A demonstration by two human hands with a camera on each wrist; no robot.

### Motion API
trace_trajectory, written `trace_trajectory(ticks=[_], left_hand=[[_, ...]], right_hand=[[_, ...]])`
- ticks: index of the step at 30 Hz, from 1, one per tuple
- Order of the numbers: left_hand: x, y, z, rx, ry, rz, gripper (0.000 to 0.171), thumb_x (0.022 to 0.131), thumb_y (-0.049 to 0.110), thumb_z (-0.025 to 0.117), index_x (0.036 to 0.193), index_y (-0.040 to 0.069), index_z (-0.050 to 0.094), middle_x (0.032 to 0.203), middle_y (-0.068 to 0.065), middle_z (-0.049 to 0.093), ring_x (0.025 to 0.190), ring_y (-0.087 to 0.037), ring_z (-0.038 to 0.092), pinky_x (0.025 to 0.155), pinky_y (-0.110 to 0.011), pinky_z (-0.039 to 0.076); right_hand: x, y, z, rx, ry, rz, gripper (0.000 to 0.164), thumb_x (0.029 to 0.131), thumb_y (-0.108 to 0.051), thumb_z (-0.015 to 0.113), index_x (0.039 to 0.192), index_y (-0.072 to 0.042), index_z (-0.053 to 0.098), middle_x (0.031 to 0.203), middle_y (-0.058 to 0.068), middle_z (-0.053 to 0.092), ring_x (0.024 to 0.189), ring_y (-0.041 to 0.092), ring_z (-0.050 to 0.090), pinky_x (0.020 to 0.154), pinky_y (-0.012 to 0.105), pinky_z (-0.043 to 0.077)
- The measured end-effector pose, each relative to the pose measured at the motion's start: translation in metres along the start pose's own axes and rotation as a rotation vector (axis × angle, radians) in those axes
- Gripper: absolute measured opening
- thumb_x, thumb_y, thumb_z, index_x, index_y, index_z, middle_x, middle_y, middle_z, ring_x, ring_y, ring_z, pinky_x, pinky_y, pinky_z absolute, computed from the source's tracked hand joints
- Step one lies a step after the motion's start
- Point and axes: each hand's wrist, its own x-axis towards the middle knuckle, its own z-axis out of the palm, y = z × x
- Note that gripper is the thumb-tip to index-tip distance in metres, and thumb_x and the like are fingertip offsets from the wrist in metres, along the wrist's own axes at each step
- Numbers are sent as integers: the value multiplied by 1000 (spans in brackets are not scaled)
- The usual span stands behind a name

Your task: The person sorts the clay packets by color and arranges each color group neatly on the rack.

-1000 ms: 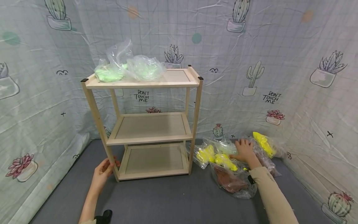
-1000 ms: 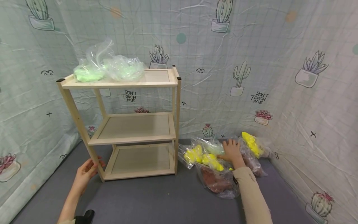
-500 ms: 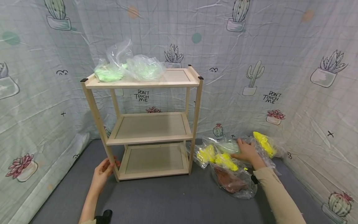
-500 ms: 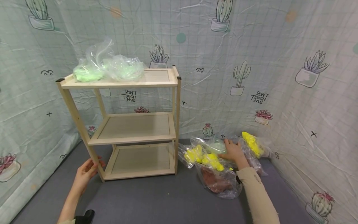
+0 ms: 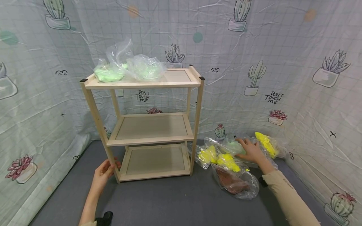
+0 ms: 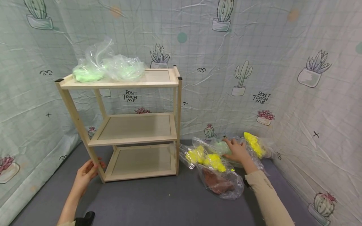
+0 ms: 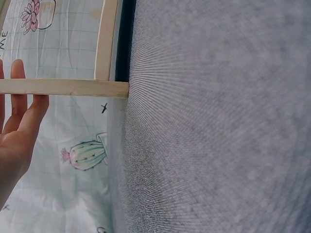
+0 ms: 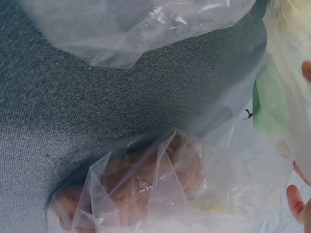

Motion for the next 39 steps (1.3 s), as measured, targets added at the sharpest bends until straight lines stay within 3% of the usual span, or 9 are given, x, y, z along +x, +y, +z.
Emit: trace_trajectory(ticks=[3,5,13,18,23,27,39], left_hand=[[0,-4,-3,10,-5,-13,39,94,18,45,124,-7,42,101,10,65,94,1,60,78,-11,45],[1,-9,-5,-23,-10,9,35,94,12,43,124,-6,43,102,8,65,94,0,61,78,-11,45],[-1,22,11,29,61,-82,26,94,10,43,117,6,52,95,12,65,90,1,61,75,-12,46],[-1,18,10,42,64,-67,25,94,10,43,117,8,53,96,9,65,89,0,61,74,-12,46],[-1,20,10,52,55,-70,24,94,11,43,116,9,53,96,10,64,89,1,61,75,-12,46],[-1,19,10,43,57,-56,25,94,10,43,116,8,53,96,9,65,89,1,61,74,-12,46],[-1,24,12,50,64,-91,24,94,9,43,115,12,53,95,12,65,89,1,61,75,-12,46]], right_hand=[[-2,0,-1,-47,39,-60,67,72,-38,72,127,-22,39,97,13,51,72,19,47,61,34,19],[-2,0,-1,-67,62,-91,64,73,-35,71,128,-22,40,95,12,50,70,17,45,60,32,16],[-8,1,-8,-120,151,-178,57,72,-28,73,124,-20,49,95,10,54,80,25,51,64,42,30],[-12,5,-13,-126,182,-176,51,72,-27,73,118,-20,54,90,8,53,80,25,51,65,44,33],[-15,8,-17,-111,278,-186,46,68,-22,76,109,-18,57,85,9,51,75,25,49,60,37,29],[-16,9,-20,-106,345,-204,46,63,-18,78,104,-16,57,84,11,51,74,27,49,59,39,29],[-23,10,-32,-85,393,-199,42,64,-16,77,99,-15,55,87,15,53,77,31,49,61,45,31]])
